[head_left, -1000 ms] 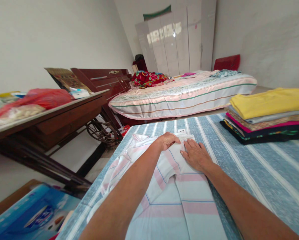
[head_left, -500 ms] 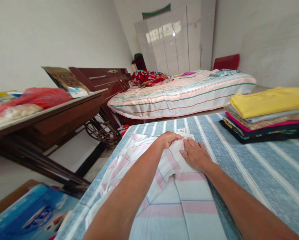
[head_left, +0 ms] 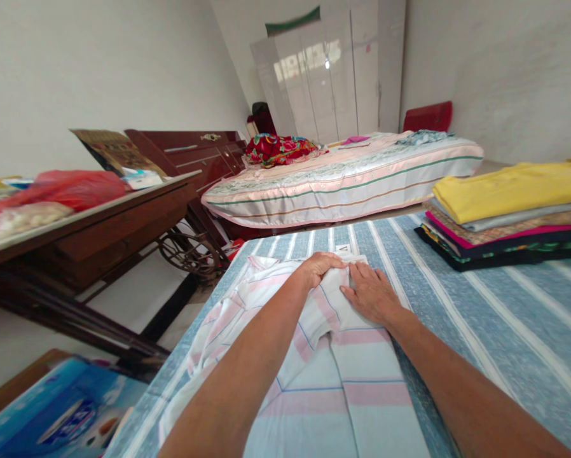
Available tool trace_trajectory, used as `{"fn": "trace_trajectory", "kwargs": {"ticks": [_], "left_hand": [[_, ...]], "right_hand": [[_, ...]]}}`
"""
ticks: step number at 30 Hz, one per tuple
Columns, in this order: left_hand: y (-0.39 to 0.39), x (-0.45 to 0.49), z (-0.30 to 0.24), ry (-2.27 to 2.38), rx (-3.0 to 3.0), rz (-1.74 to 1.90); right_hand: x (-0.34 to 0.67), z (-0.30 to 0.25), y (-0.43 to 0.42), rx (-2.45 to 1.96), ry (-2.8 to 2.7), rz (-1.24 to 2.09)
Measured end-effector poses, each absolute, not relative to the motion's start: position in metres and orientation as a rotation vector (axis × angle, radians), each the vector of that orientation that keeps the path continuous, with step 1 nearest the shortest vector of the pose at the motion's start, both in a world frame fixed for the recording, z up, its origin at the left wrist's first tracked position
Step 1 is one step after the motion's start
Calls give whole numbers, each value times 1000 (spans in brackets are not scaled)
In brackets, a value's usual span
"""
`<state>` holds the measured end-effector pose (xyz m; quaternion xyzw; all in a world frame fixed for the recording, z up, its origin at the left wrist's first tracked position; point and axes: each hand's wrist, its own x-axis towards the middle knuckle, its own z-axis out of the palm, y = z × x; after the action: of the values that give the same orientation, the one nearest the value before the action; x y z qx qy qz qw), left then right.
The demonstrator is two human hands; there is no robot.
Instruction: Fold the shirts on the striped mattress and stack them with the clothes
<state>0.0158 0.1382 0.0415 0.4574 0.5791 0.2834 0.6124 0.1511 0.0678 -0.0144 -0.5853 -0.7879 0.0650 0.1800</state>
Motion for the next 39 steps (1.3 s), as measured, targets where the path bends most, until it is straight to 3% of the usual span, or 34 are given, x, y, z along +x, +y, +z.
{"fn": "trace_trajectory", "kwargs": {"ticks": [11, 39], "left_hand": [[140, 13, 35, 1323, 1234, 793], [149, 25, 38, 1807, 1741, 568]], "right_hand": [[150, -15, 70, -1693, -2230, 171], [150, -12, 68, -1703, -2274, 221]]}}
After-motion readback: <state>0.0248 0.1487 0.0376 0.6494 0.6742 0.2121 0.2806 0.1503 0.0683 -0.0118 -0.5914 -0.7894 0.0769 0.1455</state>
